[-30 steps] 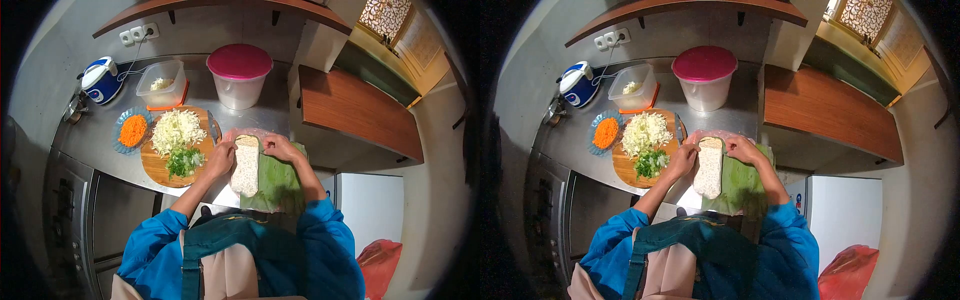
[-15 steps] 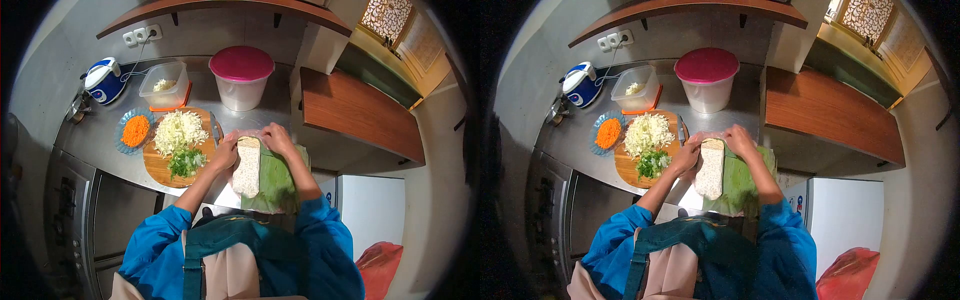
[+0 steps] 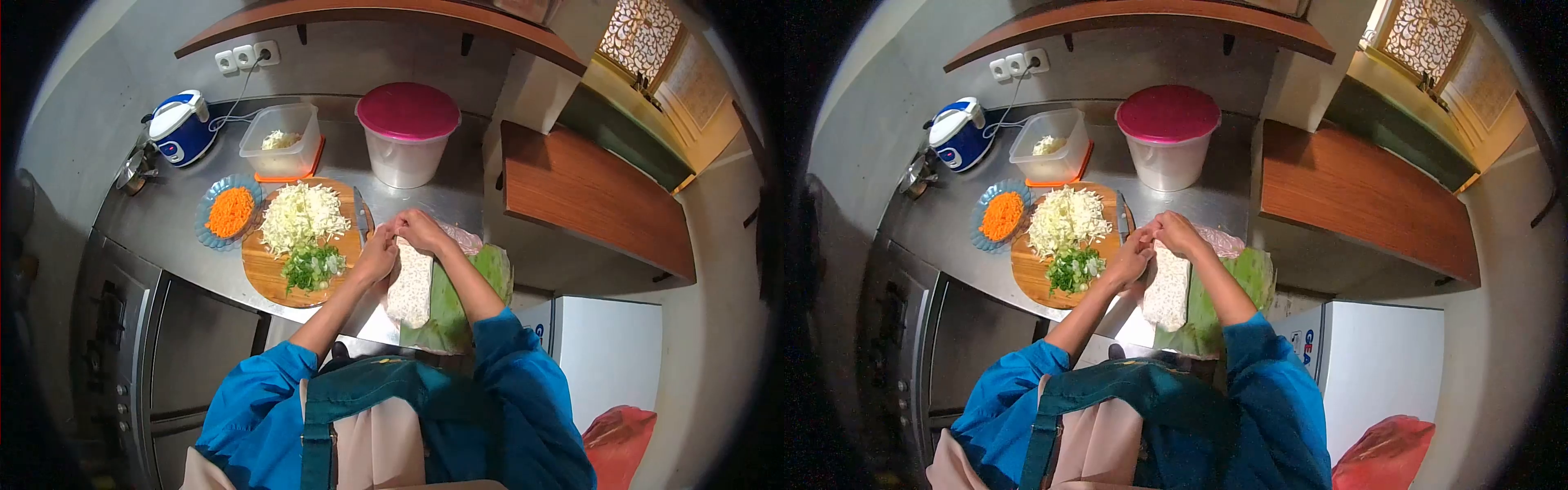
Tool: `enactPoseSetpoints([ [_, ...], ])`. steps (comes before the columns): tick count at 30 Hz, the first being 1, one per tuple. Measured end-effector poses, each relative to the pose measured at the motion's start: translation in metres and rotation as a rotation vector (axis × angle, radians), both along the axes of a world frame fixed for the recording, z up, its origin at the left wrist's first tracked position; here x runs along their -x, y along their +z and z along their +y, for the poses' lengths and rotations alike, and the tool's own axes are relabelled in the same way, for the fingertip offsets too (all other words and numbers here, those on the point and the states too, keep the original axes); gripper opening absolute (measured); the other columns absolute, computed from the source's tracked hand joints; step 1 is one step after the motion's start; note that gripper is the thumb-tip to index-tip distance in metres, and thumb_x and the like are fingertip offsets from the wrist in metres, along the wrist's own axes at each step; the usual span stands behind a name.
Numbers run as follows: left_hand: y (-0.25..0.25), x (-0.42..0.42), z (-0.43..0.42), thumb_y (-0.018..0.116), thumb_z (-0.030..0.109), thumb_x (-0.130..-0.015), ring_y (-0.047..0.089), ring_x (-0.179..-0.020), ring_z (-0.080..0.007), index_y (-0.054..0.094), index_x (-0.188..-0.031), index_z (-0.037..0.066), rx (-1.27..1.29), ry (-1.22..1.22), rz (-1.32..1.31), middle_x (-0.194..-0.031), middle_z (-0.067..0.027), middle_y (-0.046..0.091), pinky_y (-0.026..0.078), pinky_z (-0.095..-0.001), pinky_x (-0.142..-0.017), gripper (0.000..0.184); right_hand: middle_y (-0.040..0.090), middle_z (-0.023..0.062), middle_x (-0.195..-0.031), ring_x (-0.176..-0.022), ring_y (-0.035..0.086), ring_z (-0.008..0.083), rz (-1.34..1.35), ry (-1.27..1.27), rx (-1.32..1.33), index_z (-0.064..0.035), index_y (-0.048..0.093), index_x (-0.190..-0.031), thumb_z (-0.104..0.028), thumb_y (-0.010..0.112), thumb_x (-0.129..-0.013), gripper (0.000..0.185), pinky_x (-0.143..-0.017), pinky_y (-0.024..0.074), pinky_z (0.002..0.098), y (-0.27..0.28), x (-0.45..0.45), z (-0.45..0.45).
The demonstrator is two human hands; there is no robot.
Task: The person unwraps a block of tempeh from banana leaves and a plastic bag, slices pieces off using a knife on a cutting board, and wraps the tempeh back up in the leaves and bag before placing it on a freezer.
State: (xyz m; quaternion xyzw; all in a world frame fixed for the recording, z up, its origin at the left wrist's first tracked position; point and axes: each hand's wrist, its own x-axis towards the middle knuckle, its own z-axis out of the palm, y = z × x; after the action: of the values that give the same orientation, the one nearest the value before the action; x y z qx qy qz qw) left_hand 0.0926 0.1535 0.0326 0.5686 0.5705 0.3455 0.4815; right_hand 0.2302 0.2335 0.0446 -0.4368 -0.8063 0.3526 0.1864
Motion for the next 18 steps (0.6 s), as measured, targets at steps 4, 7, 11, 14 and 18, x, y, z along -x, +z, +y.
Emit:
enactPoseSetpoints([
  [4, -0.001, -0.003, -0.010, 0.055, 0.011, -0.079, 0.058, -0.092, -0.0341, 0.036, -0.125, -0.006, -0.863, 0.039, 0.562, -0.101, -0.0230, 0.059, 0.046, -0.0390, -0.079, 0.053, 0.059, 0.0090, -0.066, -0.063, 0.056, 0.0167, 0.098, -0.139, -0.005, 0.0016, 0.057, -0.074, -0.010, 0.057, -0.077, 0.012, -0.058, 0.0451, 0.0321, -0.001, -0.014, 0.010],
  [7, 0.005, -0.004, -0.018, 0.063, 0.017, -0.076, 0.059, -0.088, -0.0360, 0.035, -0.125, -0.007, -0.569, -0.032, 0.488, -0.096, -0.0219, 0.061, 0.046, -0.0399, -0.077, 0.061, 0.057, 0.0064, -0.064, -0.058, 0.054, 0.0145, 0.136, -0.260, 0.101, 0.0002, 0.054, -0.076, -0.008, 0.052, -0.080, 0.009, -0.051, 0.0436, 0.0290, -0.009, -0.038, 0.020],
  [11, 0.017, -0.006, -0.023, 0.069, 0.024, -0.072, 0.060, -0.086, -0.0316, 0.039, -0.120, -0.007, -0.181, -0.074, 0.395, -0.093, -0.0195, 0.061, 0.046, -0.0366, -0.077, 0.064, 0.055, 0.0047, -0.063, -0.052, 0.052, 0.0106, 0.128, -0.402, 0.303, -0.0025, 0.051, -0.077, -0.003, 0.046, -0.081, 0.006, -0.043, 0.0396, 0.0251, -0.015, -0.059, 0.002],
  [14, -0.006, -0.007, -0.017, 0.071, 0.029, -0.070, 0.061, -0.084, -0.0274, 0.046, -0.113, -0.006, 0.033, -0.031, 0.282, -0.090, -0.0175, 0.062, 0.046, -0.0356, -0.076, 0.061, 0.054, 0.0038, -0.063, -0.051, 0.051, 0.0097, 0.203, -0.435, 0.247, -0.0019, 0.051, -0.079, -0.001, 0.046, -0.080, 0.005, -0.042, 0.0386, 0.0243, -0.035, -0.063, 0.001],
  [18, 0.000, -0.010, -0.019, 0.071, 0.029, -0.069, 0.062, -0.079, -0.0260, 0.057, -0.097, -0.005, 0.059, -0.045, 0.238, -0.084, -0.0156, 0.063, 0.047, -0.0341, -0.072, 0.046, 0.054, 0.0032, -0.061, -0.052, 0.051, 0.0088, 0.282, -0.396, 0.245, 0.0005, 0.057, -0.078, -0.001, 0.052, -0.077, 0.005, -0.044, 0.0391, 0.0242, -0.014, -0.073, -0.013],
])
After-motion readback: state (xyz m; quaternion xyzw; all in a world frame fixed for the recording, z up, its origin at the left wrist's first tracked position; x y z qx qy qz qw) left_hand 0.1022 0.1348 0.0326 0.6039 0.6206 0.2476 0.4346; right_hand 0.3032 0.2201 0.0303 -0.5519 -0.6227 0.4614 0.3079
